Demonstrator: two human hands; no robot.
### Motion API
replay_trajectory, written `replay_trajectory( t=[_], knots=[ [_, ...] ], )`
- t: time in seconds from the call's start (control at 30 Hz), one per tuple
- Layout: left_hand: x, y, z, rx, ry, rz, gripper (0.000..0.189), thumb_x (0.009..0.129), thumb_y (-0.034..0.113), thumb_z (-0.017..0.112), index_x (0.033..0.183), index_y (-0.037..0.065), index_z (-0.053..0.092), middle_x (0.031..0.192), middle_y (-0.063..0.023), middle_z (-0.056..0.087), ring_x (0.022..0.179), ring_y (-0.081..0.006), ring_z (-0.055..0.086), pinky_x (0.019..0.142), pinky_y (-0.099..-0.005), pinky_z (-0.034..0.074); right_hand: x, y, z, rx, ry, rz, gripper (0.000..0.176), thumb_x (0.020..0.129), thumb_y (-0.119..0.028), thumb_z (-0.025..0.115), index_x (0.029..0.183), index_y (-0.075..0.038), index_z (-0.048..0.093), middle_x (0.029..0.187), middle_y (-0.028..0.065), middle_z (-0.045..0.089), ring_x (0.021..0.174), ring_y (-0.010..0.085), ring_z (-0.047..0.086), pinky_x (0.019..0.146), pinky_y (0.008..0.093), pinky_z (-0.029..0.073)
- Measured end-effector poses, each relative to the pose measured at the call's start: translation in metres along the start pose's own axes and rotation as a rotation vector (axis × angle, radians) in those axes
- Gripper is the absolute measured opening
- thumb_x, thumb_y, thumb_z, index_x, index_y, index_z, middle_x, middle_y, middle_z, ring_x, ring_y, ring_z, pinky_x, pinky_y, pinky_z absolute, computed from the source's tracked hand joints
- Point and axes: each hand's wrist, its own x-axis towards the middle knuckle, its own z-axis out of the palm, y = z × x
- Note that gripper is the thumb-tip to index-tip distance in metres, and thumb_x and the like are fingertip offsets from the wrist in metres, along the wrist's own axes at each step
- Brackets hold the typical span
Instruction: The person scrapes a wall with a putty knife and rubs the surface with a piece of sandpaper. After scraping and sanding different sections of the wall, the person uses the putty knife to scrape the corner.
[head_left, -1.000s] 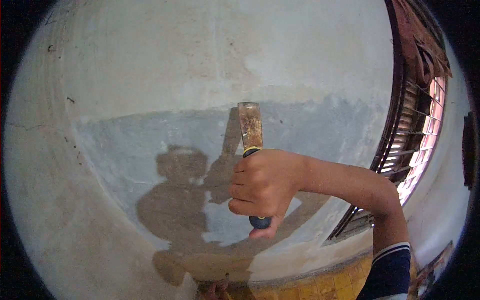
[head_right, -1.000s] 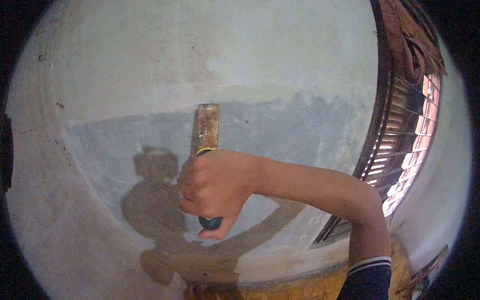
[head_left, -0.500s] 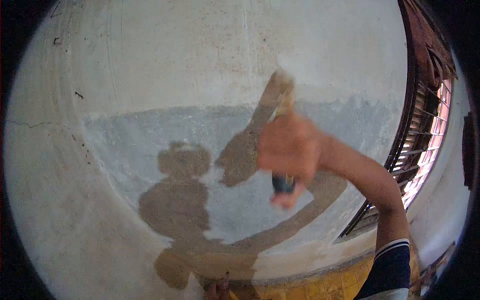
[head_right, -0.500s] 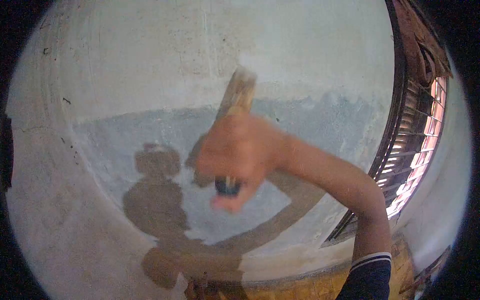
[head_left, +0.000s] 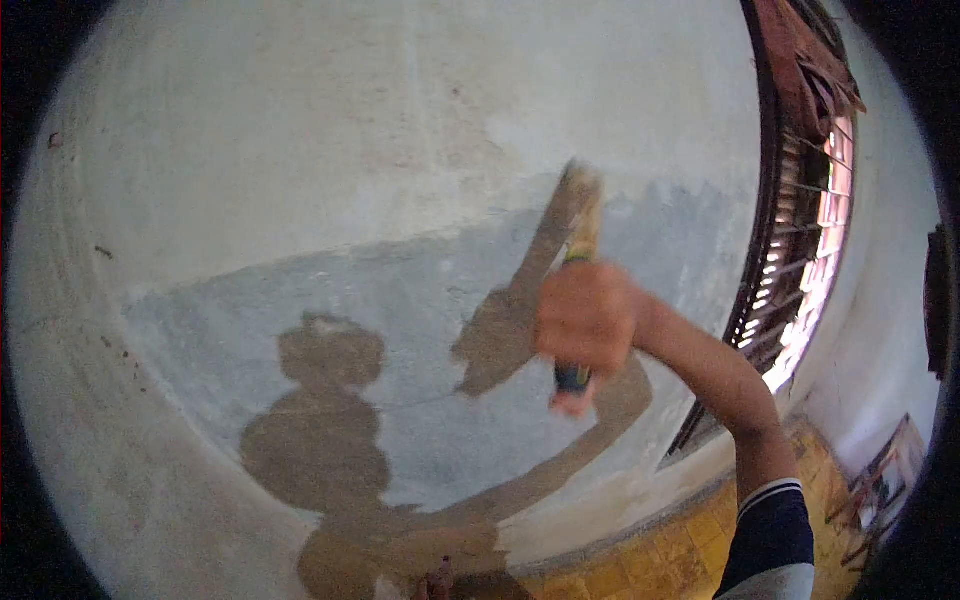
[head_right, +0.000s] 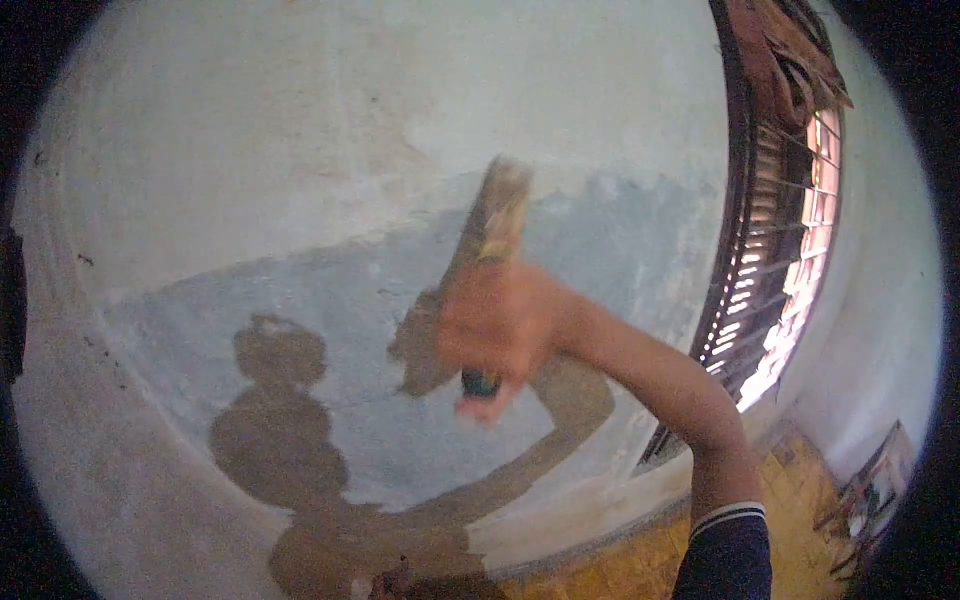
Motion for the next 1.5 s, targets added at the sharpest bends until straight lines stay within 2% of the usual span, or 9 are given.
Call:
replay_trajectory(
  t=[0.23,0.53,0.7,0.83,0.9,0.97,1.13,1.37,1.5],
  knots=[
    [0.008,-0.015,0.009,-0.102,-0.023,-0.035,0.058,0.097,0.030,0.057,0.146,0.010,0.033,0.115,-0.0088,0.055,0.080,-0.0171,0.053,0.063,-0.0385,0.048,-0.027,-0.112,-0.052,0.136,-0.737,0.509,0.050,0.070,-0.064,0.067,0.062,-0.017,0.054,0.056,0.0026,0.050,0.049,0.0238,0.052,0.041,0.0371,0.041],
    [-0.013,-0.051,0.048,-0.237,0.044,-0.010,0.056,0.098,0.030,0.056,0.146,0.009,0.035,0.111,-0.0080,0.057,0.074,-0.0142,0.055,0.058,-0.0370,0.049,-0.105,-0.366,0.092,0.815,1.270,1.554,0.031,0.078,-0.021,0.070,0.100,-0.004,0.055,0.082,0.0095,0.054,0.076,0.0234,0.057,0.064,0.0336,0.048],
    [-0.023,-0.039,0.096,-0.276,0.256,0.085,0.021,0.098,0.026,0.057,0.111,0.009,0.061,0.086,-0.0041,0.057,0.062,-0.0132,0.048,0.052,-0.0339,0.042,-0.163,-0.440,0.109,0.755,0.472,2.172,0.044,0.082,-0.034,0.073,0.103,-0.004,0.049,0.085,0.0099,0.048,0.078,0.0261,0.053,0.070,0.0417,0.046],
    [-0.007,0.023,0.220,-0.104,0.810,-0.113,0.017,0.098,0.025,0.057,0.104,0.010,0.062,0.089,-0.0032,0.058,0.067,-0.0142,0.051,0.057,-0.0315,0.044,-0.196,-0.437,0.074,0.615,-0.549,1.759,0.038,0.085,-0.028,0.072,0.101,-0.001,0.052,0.093,0.0122,0.052,0.089,0.0254,0.057,0.076,0.0402,0.049],
    [-0.017,0.004,0.192,-0.058,0.884,-0.136,0.018,0.098,0.025,0.056,0.105,0.010,0.062,0.091,-0.0031,0.059,0.069,-0.0143,0.052,0.059,-0.0310,0.044,-0.190,-0.415,0.055,0.740,-0.106,2.058,0.033,0.082,-0.018,0.075,0.101,-0.001,0.054,0.099,0.0124,0.052,0.093,0.0241,0.060,0.080,0.0377,0.051],
    [-0.050,-0.053,0.088,-0.143,0.128,-0.053,0.033,0.100,0.026,0.053,0.127,0.007,0.055,0.109,-0.0057,0.059,0.084,-0.0174,0.057,0.068,-0.0318,0.049,-0.190,-0.395,0.044,0.760,0.279,2.104,0.030,0.081,-0.010,0.077,0.100,-0.003,0.054,0.105,0.0130,0.052,0.093,0.0243,0.062,0.078,0.0358,0.053],
    [-0.056,-0.032,0.151,0.127,0.636,-0.105,0.032,0.101,0.026,0.050,0.126,0.006,0.055,0.103,-0.0048,0.058,0.081,-0.0174,0.055,0.068,-0.0332,0.048,-0.172,-0.365,0.035,1.010,0.985,1.885,0.042,0.074,0.003,0.079,0.101,-0.008,0.048,0.106,0.0106,0.053,0.086,0.0245,0.064,0.075,0.0403,0.055],
    [-0.101,-0.105,0.008,-0.039,0.439,-0.086,0.037,0.101,0.024,0.049,0.135,0.008,0.046,0.115,-0.0049,0.055,0.087,-0.0184,0.054,0.073,-0.0346,0.050,-0.129,-0.347,0.046,1.466,1.129,1.804,0.040,0.090,-0.009,0.063,0.111,-0.013,0.030,0.099,0.0120,0.052,0.079,0.0223,0.060,0.066,0.0343,0.051],
    [-0.045,0.012,0.172,0.020,0.830,-0.062,0.037,0.101,0.023,0.050,0.134,0.007,0.048,0.112,-0.0058,0.056,0.085,-0.0176,0.054,0.074,-0.0357,0.051,-0.114,-0.327,0.041,1.213,0.851,1.852,0.043,0.090,-0.021,0.066,0.115,-0.013,0.032,0.102,0.0110,0.051,0.072,0.0150,0.055,0.063,0.0293,0.047]
  ],
)
